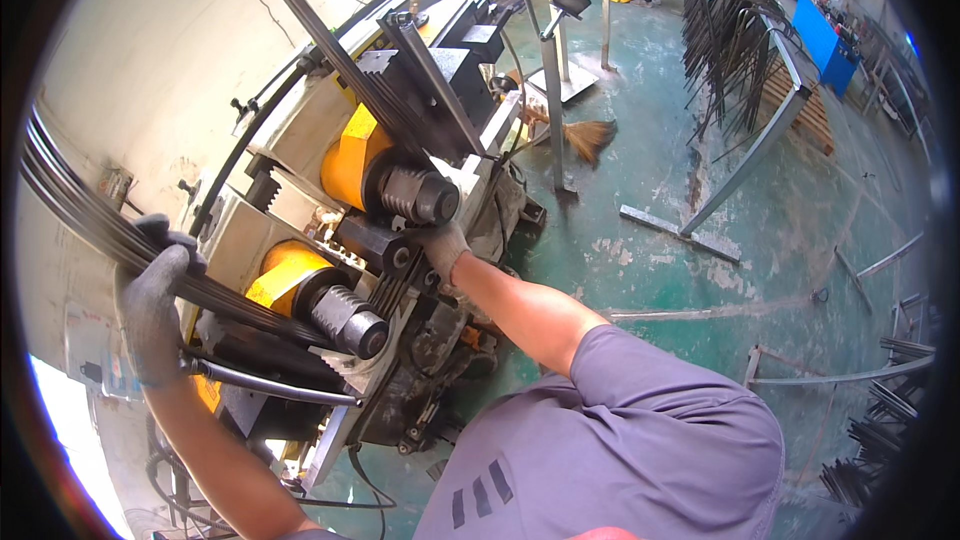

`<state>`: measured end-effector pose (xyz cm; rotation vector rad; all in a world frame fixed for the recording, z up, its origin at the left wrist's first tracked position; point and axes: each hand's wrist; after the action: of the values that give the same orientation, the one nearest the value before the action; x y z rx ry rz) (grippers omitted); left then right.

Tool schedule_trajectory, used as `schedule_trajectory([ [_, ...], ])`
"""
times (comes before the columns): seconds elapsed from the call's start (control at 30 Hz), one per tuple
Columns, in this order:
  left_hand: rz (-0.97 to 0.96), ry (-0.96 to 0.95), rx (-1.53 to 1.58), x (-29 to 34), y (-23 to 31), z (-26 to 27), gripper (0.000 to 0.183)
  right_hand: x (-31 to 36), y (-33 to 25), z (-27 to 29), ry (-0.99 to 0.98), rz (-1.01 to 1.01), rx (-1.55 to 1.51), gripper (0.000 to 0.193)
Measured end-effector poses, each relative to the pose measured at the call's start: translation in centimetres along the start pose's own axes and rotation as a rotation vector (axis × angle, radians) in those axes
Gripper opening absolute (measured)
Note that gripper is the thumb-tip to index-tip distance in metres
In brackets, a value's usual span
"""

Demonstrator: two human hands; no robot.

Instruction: The person picks up a bundle of metal rods from a rack, carries them to a machine, and feeds them into the rollers. They walk back to retrieve more rods and repeat the action.

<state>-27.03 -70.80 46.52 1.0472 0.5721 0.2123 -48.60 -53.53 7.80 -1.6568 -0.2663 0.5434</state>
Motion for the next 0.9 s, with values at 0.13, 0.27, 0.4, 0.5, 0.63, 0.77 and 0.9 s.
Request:
schedule_trajectory([
  [0.13,0.011,-0.064,-0.007,0.6,0.7,0.0,0.039,-0.3,-0.7,-0.1,0.021,-0.138,-0.124,0.025],
  [0.27,0.017,-0.076,-0.012,0.8,0.7,0.0,0.038,-0.2,-1.1,-0.4,0.062,-0.227,-0.383,0.024],
  [0.4,0.014,-0.080,0.029,0.8,0.6,0.0,0.039,-0.5,-0.5,-0.5,0.071,-0.242,-0.373,0.025],
  [0.5,0.002,-0.102,0.013,0.9,0.6,0.1,0.040,-0.7,0.1,-0.6,0.073,-0.219,-0.313,0.026],
  [0.63,-0.001,-0.079,-0.028,1.0,0.6,0.2,0.041,-0.7,0.0,-0.3,0.041,-0.198,-0.181,0.027],
  [0.77,0.006,-0.089,-0.004,1.0,0.6,0.2,0.041,-0.6,-0.7,-0.1,-0.006,-0.193,-0.170,0.027],
  [0.9,0.010,-0.100,0.019,1.2,0.7,0.1,0.042,-0.5,-0.2,-0.1,-0.030,-0.246,-0.184,0.028],
])
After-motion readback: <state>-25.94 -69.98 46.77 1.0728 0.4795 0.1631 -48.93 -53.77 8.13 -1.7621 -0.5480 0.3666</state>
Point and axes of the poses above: each hand's wrist, its own x-axis away from the middle knuckle, its own z-axis out of the back of the hand, y = z × x, and after that the axes turned 6 degrees about -y, right-handed
